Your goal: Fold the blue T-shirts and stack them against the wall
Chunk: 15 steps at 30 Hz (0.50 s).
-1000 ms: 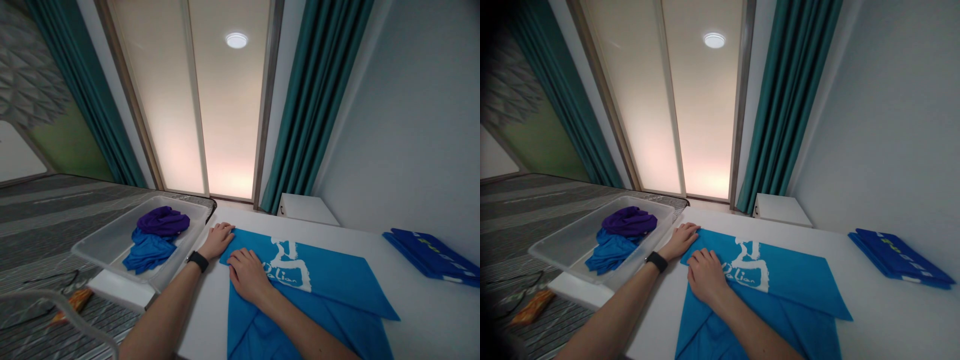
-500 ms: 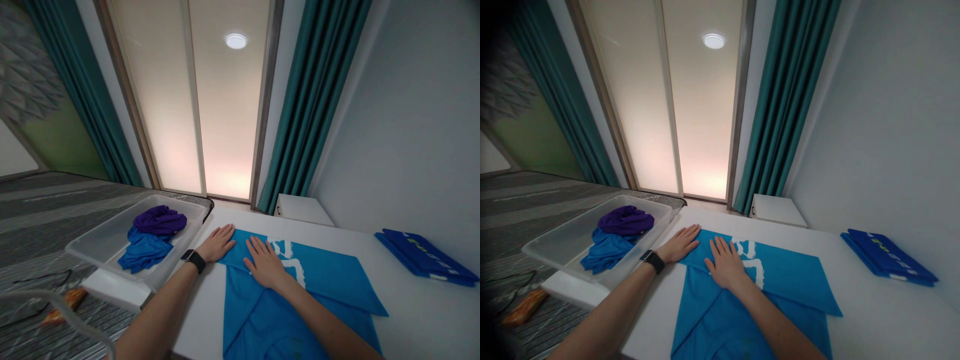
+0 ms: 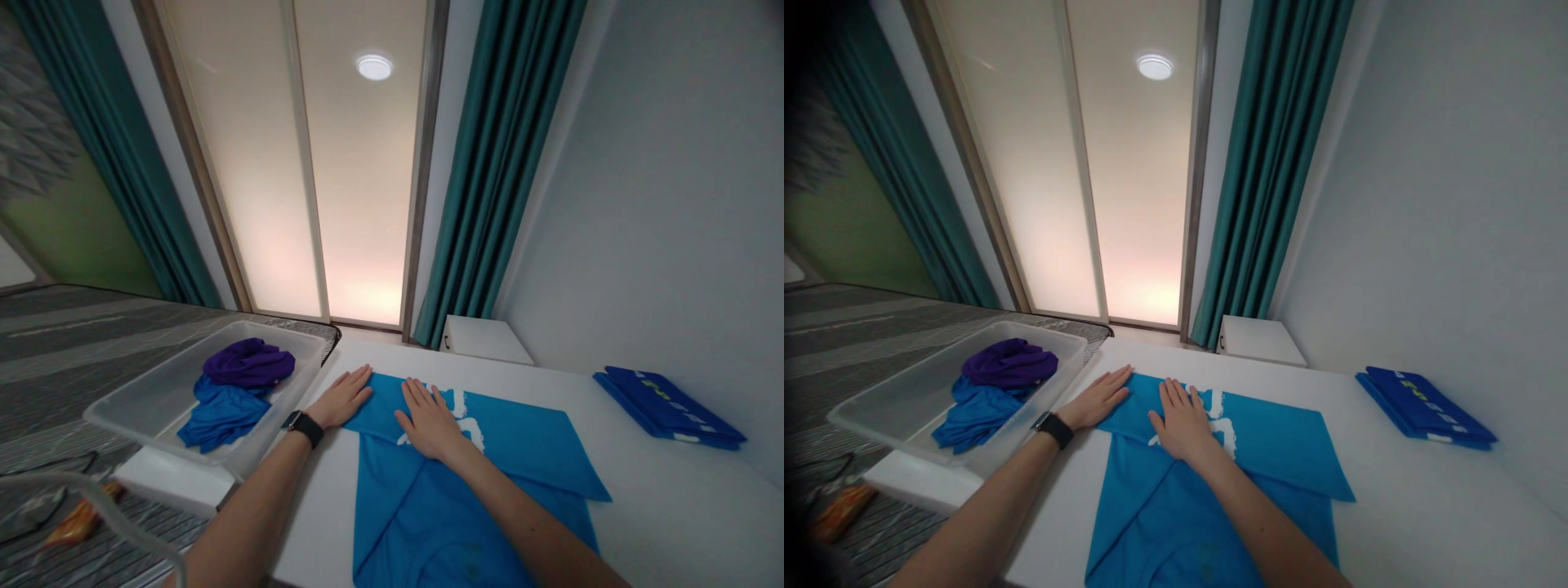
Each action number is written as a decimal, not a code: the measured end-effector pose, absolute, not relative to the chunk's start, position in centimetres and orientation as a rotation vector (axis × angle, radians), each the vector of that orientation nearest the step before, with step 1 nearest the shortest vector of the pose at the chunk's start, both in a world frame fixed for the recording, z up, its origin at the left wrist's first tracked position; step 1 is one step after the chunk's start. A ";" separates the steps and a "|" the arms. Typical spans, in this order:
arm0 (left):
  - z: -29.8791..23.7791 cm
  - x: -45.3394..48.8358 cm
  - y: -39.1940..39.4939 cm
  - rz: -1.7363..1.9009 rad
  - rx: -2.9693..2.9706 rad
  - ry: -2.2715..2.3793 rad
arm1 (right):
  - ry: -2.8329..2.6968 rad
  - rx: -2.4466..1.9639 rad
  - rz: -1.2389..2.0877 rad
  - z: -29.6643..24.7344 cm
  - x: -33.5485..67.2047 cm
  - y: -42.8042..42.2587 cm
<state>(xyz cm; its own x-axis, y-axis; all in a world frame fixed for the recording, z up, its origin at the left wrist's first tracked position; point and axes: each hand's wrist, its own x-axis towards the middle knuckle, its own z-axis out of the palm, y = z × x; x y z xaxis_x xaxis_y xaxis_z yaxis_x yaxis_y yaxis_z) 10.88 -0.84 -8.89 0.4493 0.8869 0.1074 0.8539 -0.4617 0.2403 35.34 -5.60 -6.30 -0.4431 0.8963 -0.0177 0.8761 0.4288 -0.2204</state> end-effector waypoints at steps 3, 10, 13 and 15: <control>-9.0 10.9 -0.8 0.302 2.584 1.526 | -2.563 -1.676 0.332 -6.5 36.1 -5.2; -7.4 11.7 -1.7 0.338 2.519 1.566 | -2.561 -1.643 0.288 -6.8 36.9 -4.9; -6.4 12.7 -2.5 0.336 2.590 1.543 | -2.552 -1.652 0.279 -6.6 37.4 -4.9; -6.1 13.6 -3.0 0.328 2.661 1.497 | -2.548 -1.666 0.290 -6.5 37.9 -5.0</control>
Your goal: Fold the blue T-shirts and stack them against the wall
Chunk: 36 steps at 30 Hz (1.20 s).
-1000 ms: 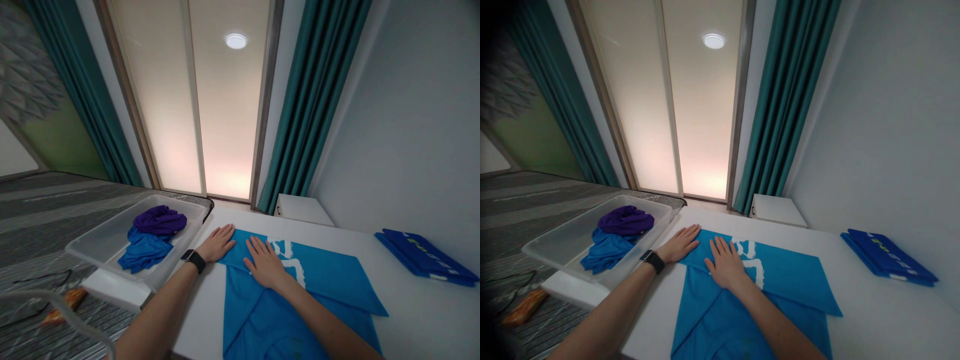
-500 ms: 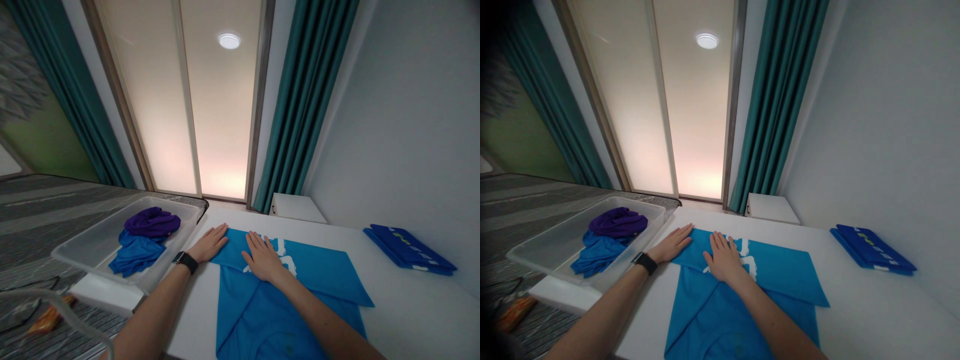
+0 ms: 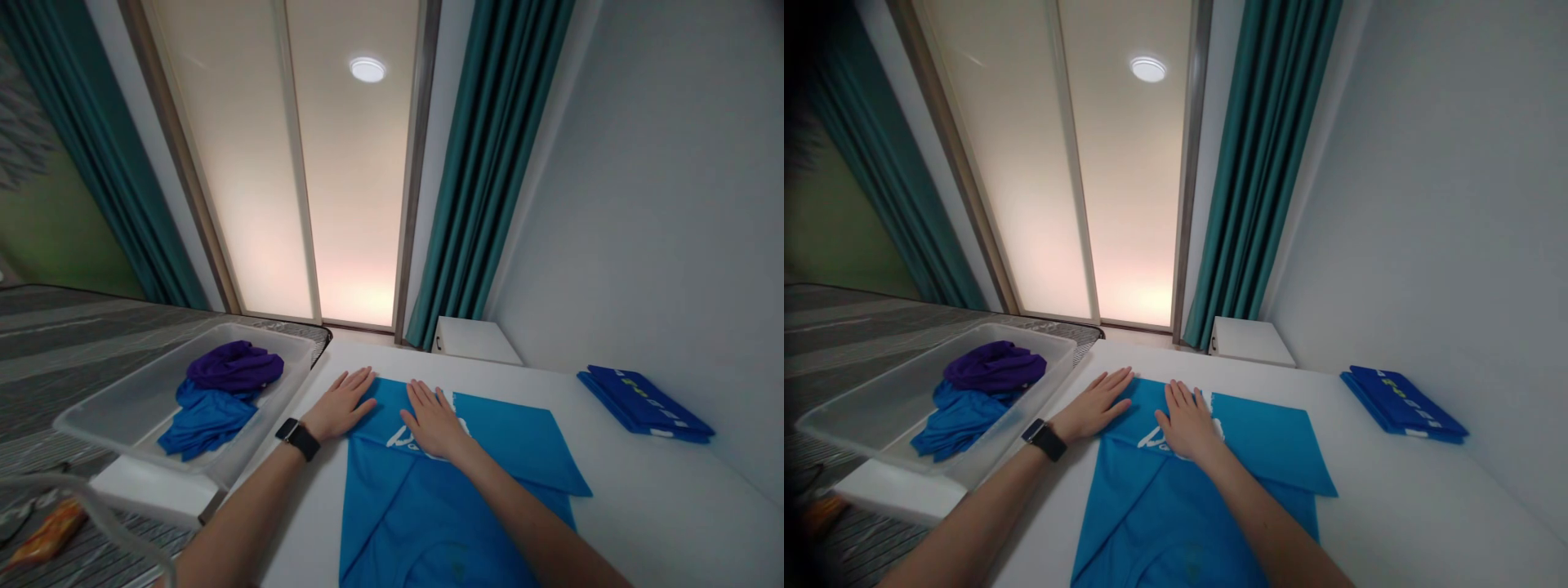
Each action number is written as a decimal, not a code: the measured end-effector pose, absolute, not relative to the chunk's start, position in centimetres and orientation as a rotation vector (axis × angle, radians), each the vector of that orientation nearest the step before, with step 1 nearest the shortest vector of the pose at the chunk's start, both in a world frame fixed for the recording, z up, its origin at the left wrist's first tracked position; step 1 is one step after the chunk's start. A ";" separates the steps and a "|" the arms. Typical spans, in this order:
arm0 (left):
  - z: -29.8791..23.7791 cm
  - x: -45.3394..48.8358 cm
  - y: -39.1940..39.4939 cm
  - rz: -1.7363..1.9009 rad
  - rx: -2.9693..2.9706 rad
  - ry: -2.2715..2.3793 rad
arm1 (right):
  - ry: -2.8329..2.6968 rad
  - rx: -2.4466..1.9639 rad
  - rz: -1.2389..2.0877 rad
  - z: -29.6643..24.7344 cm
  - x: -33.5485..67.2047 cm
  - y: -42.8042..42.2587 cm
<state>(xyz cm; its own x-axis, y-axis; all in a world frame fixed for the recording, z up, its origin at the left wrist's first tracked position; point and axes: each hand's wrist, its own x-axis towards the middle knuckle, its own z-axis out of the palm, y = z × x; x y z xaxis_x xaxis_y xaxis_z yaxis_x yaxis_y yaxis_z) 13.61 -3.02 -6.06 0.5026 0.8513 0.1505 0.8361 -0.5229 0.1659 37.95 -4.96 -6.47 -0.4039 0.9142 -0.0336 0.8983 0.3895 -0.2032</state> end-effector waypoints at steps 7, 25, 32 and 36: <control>-6.3 17.0 -4.1 0.367 2.811 1.320 | -2.535 -1.677 0.272 -6.4 40.4 -5.6; -7.9 17.9 -4.4 0.299 2.770 1.381 | -2.491 -1.746 0.261 -7.1 43.5 -6.6; -7.0 19.1 -4.3 0.213 2.759 1.353 | -2.439 -1.831 0.263 -6.4 47.6 -7.8; -6.5 22.1 -4.7 0.228 2.799 1.225 | -2.398 -1.859 0.255 -6.7 48.6 -8.7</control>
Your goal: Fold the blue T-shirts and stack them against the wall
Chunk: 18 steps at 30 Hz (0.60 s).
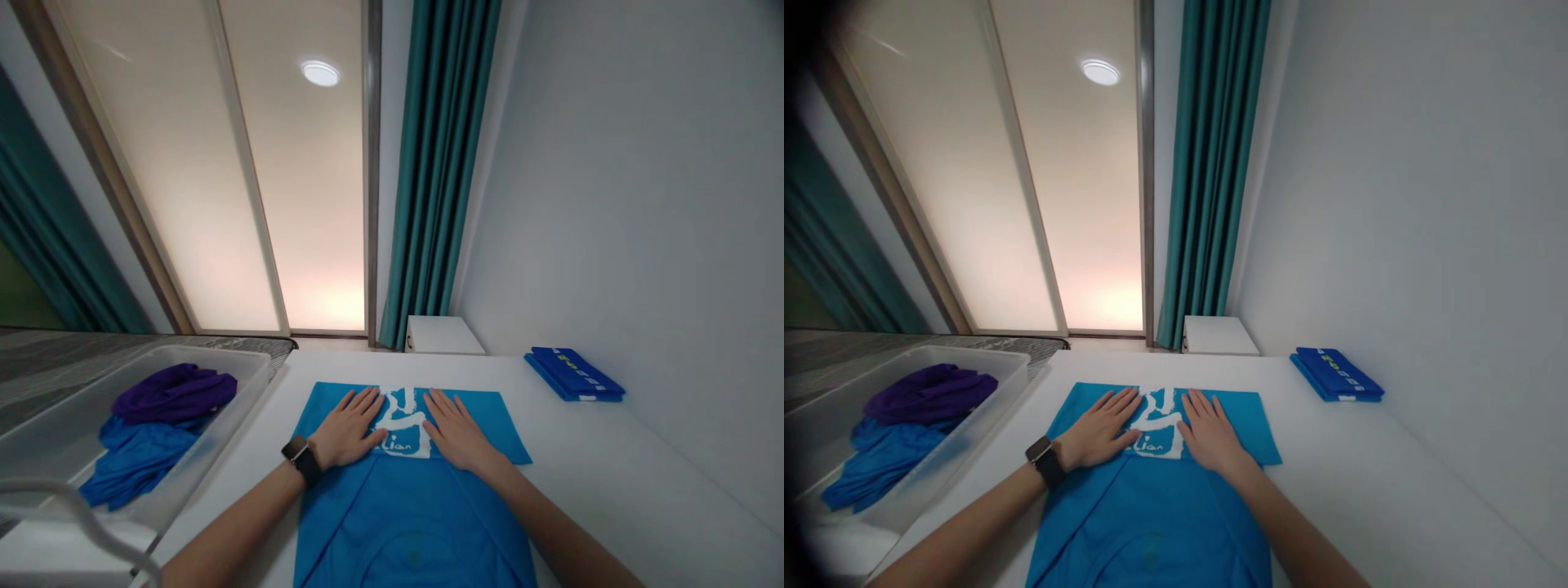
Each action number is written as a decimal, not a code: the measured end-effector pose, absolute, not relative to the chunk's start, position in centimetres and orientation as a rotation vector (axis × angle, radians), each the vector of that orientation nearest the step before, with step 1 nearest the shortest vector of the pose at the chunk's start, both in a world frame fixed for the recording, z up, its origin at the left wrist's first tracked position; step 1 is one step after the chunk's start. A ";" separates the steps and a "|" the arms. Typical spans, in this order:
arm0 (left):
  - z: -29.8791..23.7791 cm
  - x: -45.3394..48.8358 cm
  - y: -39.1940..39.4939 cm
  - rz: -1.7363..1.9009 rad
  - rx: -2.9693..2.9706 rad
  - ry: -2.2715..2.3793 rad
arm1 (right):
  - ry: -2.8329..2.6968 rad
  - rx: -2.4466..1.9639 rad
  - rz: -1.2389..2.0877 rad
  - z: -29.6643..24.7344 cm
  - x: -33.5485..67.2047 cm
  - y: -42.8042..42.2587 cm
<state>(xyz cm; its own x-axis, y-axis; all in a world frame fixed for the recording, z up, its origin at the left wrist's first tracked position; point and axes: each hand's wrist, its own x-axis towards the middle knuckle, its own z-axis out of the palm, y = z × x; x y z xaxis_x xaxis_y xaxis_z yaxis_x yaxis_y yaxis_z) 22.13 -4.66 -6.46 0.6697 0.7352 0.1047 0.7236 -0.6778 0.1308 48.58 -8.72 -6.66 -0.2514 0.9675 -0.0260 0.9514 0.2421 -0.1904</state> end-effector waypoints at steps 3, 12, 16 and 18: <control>-6.4 24.6 -4.8 0.238 2.844 1.145 | -2.385 -1.827 0.234 -7.0 49.3 -9.2; -4.7 31.5 -5.6 0.297 3.040 0.862 | -2.093 -1.678 0.371 -6.7 55.8 -8.2; -3.4 35.6 -6.7 0.260 3.137 0.686 | -1.737 -1.543 0.634 -6.4 58.7 -7.9; -3.2 37.7 -7.2 0.249 3.165 0.612 | -1.565 -1.470 0.764 -6.6 59.8 -8.0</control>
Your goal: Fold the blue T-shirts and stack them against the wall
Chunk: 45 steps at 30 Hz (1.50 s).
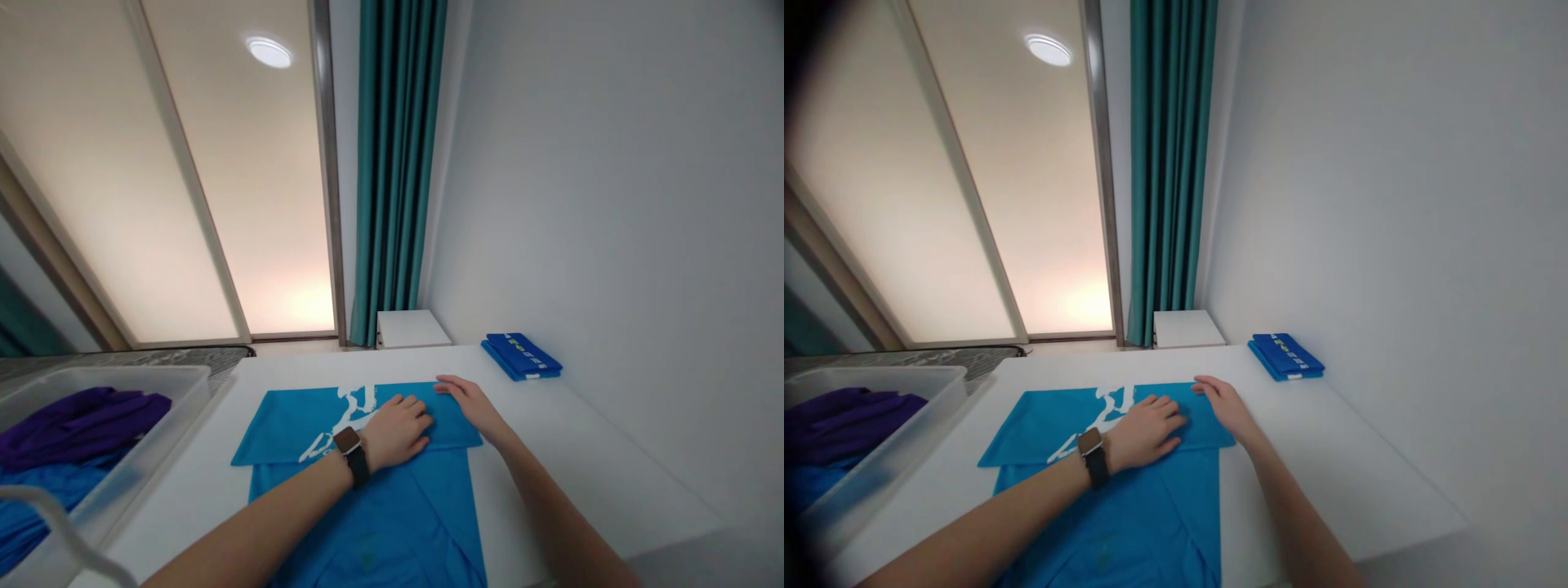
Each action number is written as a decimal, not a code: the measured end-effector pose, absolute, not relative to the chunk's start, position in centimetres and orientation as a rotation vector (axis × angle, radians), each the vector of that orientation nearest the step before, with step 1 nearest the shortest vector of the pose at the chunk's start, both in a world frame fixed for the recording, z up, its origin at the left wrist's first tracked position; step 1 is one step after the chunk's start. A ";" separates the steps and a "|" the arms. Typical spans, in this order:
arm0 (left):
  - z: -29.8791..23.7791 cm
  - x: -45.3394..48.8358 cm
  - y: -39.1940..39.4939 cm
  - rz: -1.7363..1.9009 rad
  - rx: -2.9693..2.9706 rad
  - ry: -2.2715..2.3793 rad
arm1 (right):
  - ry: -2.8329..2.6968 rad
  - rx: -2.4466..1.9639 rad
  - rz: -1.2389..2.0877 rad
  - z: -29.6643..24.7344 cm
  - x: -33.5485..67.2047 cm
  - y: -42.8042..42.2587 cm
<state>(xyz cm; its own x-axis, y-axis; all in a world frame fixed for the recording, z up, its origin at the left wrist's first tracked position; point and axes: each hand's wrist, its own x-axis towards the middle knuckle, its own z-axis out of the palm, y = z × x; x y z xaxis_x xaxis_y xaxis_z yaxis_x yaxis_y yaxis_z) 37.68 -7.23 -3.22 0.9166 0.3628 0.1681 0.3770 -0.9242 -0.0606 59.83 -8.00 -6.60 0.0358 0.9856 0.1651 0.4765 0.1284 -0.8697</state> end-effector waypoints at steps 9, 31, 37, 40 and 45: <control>-4.9 44.5 -8.9 -0.273 -3.059 -0.484 | -1.042 -1.125 1.117 -7.9 61.7 -8.8; -4.5 42.7 -5.7 -0.822 -3.172 -1.281 | -0.896 -1.359 0.656 -9.2 63.5 -8.0; -5.5 39.5 -4.7 -1.007 -3.209 -1.430 | -1.052 -1.484 0.654 -9.0 62.4 -8.1; -6.2 39.1 -4.9 -1.105 -3.267 -1.387 | -1.114 -1.515 0.662 -9.1 62.2 -8.0; -6.4 38.8 -5.8 -1.050 -3.240 -0.997 | -1.168 -1.561 0.685 -9.3 62.4 -7.8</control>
<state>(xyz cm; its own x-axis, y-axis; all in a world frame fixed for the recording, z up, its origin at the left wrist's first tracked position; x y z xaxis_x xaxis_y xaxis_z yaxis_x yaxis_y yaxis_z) 38.84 -5.77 -6.37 0.6805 0.6093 0.4071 0.3751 -0.7668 0.5209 62.36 -7.76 -9.33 0.3666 0.9215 0.1278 0.3379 -0.0039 -0.9412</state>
